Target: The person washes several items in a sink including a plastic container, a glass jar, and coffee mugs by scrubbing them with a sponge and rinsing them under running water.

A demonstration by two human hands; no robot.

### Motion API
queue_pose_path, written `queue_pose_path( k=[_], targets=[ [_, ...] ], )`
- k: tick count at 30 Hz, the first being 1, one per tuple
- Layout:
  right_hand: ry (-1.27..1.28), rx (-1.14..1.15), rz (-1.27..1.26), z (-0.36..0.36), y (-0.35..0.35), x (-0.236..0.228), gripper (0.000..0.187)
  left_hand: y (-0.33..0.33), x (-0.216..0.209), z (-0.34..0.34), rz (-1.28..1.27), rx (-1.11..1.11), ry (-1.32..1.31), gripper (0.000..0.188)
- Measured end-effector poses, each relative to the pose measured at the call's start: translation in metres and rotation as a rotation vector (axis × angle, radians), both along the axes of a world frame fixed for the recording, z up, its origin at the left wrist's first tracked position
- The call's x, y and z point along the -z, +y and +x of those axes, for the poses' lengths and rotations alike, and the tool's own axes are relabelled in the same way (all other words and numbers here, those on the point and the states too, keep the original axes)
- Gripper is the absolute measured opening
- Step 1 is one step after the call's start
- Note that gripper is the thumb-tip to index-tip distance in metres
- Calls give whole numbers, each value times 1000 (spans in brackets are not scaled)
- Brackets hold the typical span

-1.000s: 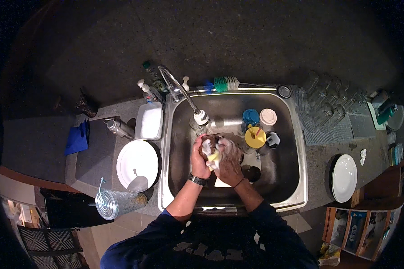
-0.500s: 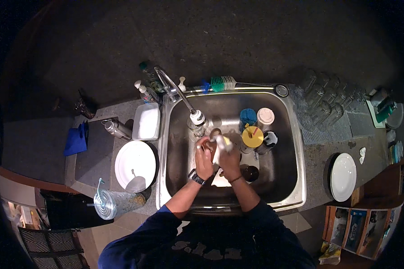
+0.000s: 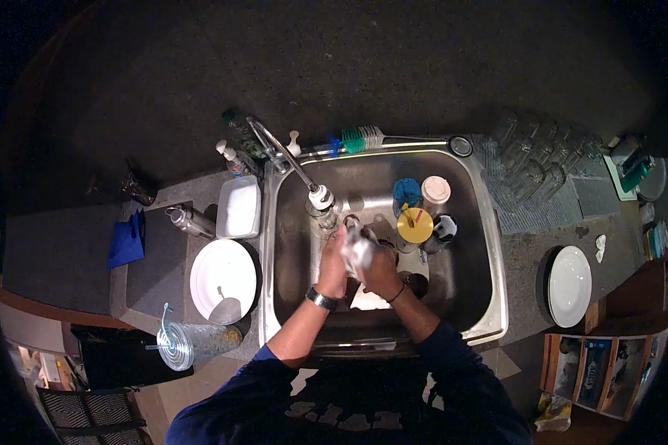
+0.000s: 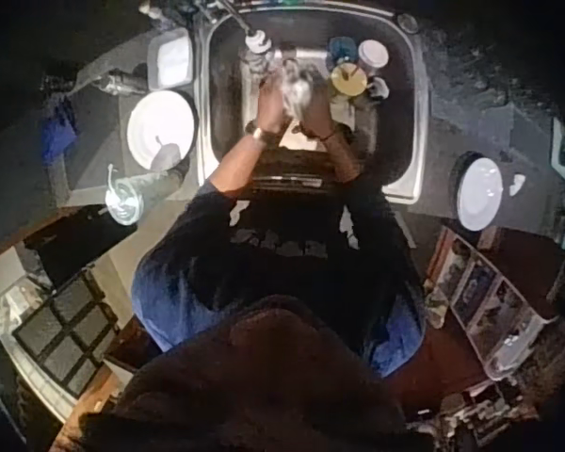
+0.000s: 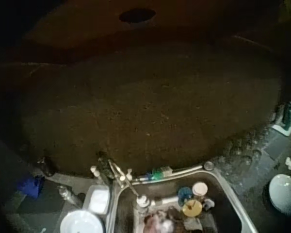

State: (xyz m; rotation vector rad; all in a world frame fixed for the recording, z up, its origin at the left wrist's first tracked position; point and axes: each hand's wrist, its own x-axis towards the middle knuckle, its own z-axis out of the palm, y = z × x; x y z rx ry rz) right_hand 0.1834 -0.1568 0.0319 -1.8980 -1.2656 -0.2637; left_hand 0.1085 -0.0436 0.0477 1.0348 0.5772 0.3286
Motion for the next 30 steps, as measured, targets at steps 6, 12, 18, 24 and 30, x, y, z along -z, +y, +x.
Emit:
queue_pose_path(
  k=[6, 12, 18, 24, 30],
  targets=[
    [-29, -319, 57, 25, -21, -16, 31, 7, -31, -5, -574, 325, 33, 52],
    [87, -300, -32, 20, -7, -50, 28, 1, -25, -2, -588, 169, -102, 46],
    [298, -756, -317, 70, -20, -80, 27, -2, -22, -8, -973, 514, -216, 76],
    [268, -186, -202, 26, -6, -56, 24, -14, 2, -7, -402, 82, -274, 52],
    [437, -13, -335, 15, 7, -45, 24, -23, 25, -12, 1009, -168, -231, 47]
  ],
)
